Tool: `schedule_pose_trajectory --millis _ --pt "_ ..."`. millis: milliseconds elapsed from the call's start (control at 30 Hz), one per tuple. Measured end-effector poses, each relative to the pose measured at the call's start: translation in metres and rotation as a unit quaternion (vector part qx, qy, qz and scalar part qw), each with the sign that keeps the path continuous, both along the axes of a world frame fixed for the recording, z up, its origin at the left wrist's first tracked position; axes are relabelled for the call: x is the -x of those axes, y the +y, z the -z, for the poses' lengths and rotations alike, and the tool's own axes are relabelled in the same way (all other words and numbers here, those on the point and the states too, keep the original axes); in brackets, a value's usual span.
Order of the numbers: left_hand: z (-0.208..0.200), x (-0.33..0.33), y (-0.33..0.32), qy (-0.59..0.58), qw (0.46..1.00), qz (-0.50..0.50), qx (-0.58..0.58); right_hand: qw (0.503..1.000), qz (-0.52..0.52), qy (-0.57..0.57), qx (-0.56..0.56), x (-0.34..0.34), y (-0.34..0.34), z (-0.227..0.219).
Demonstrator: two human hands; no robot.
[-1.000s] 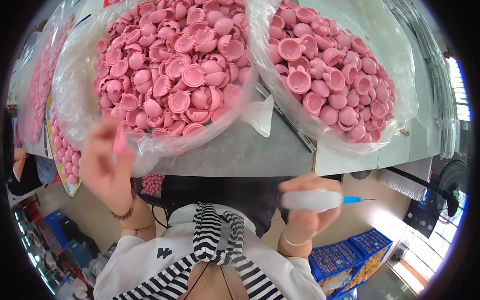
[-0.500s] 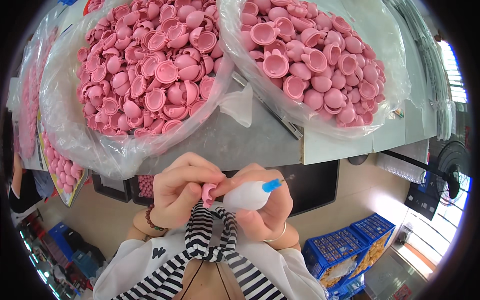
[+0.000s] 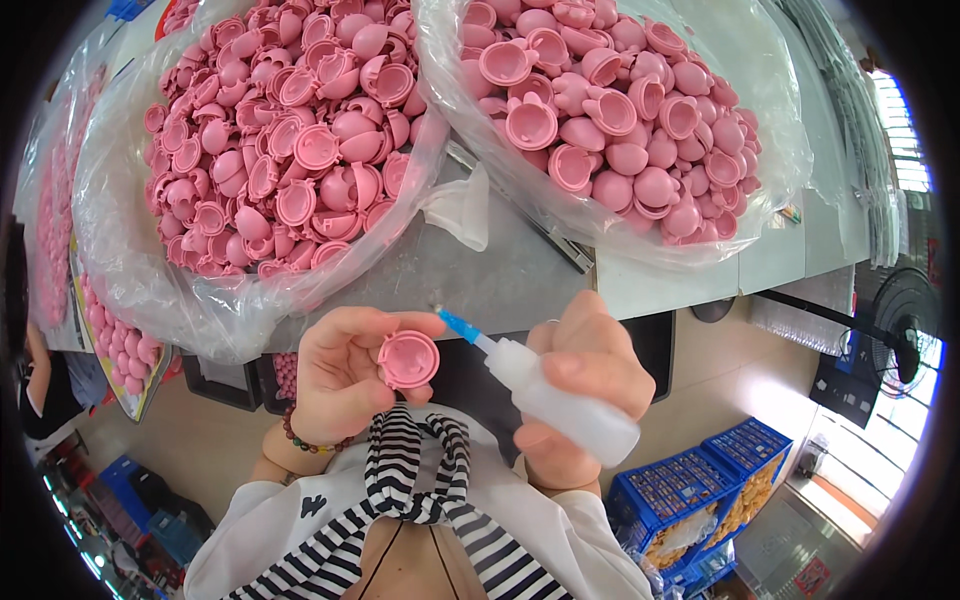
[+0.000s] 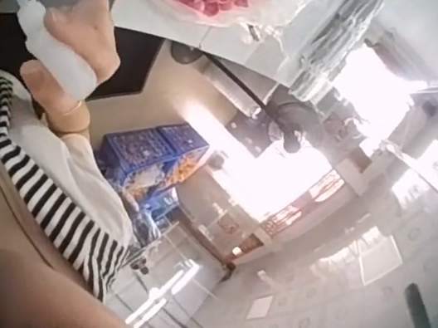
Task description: Gluing together small pink plastic toy components in a factory setting.
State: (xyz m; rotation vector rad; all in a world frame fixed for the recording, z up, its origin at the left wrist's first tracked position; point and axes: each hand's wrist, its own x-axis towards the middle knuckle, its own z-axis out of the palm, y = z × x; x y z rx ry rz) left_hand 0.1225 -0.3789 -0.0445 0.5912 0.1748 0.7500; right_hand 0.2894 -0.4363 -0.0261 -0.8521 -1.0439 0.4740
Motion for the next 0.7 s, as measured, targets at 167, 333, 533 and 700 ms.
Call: schedule_pose_trajectory --millis 167,333,533,700 --pt "-0.003 -0.001 -0.001 0.039 0.999 -0.022 -0.031 0.982 0.028 -0.181 -0.044 -0.003 -0.003 -0.008" --pt "-0.004 0.000 -0.003 0.118 0.989 -0.052 -0.068 0.974 0.091 -0.209 -0.006 0.010 -0.005 -0.015" --pt "-0.006 0.000 -0.003 0.117 0.990 -0.050 -0.054 0.972 0.094 -0.216 0.012 0.011 -0.007 -0.016" --pt "-0.007 0.000 -0.002 0.115 0.990 -0.047 -0.063 0.973 0.134 -0.188 -0.025 0.012 -0.003 -0.013"
